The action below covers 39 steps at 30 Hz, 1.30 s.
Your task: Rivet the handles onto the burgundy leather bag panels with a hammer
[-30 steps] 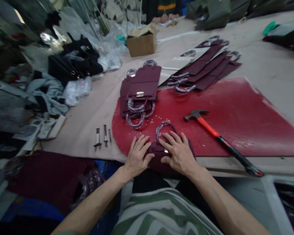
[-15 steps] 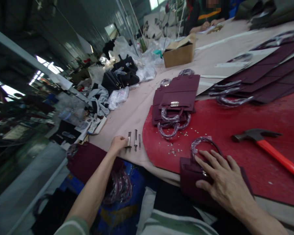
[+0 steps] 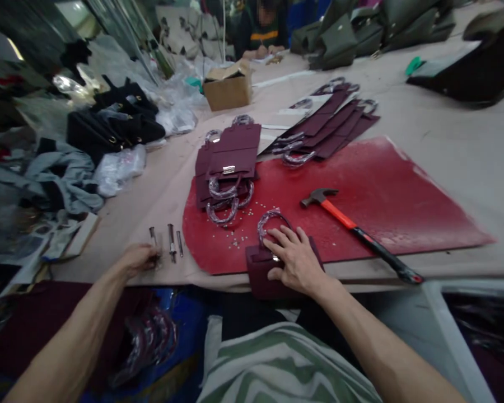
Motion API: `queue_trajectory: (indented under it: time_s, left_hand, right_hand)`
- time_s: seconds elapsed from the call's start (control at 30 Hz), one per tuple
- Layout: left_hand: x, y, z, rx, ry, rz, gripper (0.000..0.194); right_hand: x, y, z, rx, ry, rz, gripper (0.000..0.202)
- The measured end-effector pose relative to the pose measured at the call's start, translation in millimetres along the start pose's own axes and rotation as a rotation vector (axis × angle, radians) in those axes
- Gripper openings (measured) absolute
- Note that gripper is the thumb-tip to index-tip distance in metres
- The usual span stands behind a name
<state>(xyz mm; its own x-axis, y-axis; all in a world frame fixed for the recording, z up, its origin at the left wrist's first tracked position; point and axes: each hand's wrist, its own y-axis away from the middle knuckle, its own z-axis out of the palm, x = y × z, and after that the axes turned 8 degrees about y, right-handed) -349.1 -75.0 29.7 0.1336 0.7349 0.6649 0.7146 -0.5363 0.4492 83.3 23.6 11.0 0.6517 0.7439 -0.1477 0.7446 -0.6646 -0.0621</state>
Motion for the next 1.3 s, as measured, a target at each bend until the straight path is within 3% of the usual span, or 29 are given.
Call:
queue_trajectory:
  time_s: [0.1, 0.17, 0.27, 0.4, 0.47, 0.57, 0.77, 1.07, 1.3]
  left_hand:
    - [0, 22, -4.3, -0.101, 0.322, 0.083, 0.028]
    - [3, 43, 6.3, -0.167, 0.608, 0.171, 0.037]
    - [12, 82, 47.3, -0.242, 0.807, 0.326, 0.045]
    - [23, 127, 119.5, -0.316, 0.777, 0.617, 0.03]
    - [23, 139, 147.7, -0.334, 0.697, 0.754, 0.021]
    - [17, 143, 172.7, -0.311, 0.572, 0.928, 0.011]
    - [4, 137, 186.6, -0.271, 0.486, 1.044, 0.009]
    - [7, 140, 189.6, -0.277, 0.452, 1.175, 0.013]
    - [5, 144, 196.2, -0.148, 0.378, 1.246, 0.01]
  right_hand:
    - [-1, 0, -1, 0.008, -0.038, 0.01, 0.074]
    - [-1, 1, 0, 0.023, -0.054, 0.009, 0.075]
    - [-1, 1, 2, 0.033, -0.061, 0.005, 0.075]
    - [-1, 1, 2, 0.037, -0.055, 0.003, 0.075]
    - [-1, 1, 1, 0.041, -0.053, 0.002, 0.076]
    - [-1, 1, 0, 0.044, -0.057, 0.002, 0.078]
    - [-2, 1, 0, 0.046, -0.08, 0.011, 0.077]
    - [-2, 1, 0, 0.041, -0.094, 0.018, 0.075]
    - [-2, 2, 0, 0.045, -0.096, 0.017, 0.074]
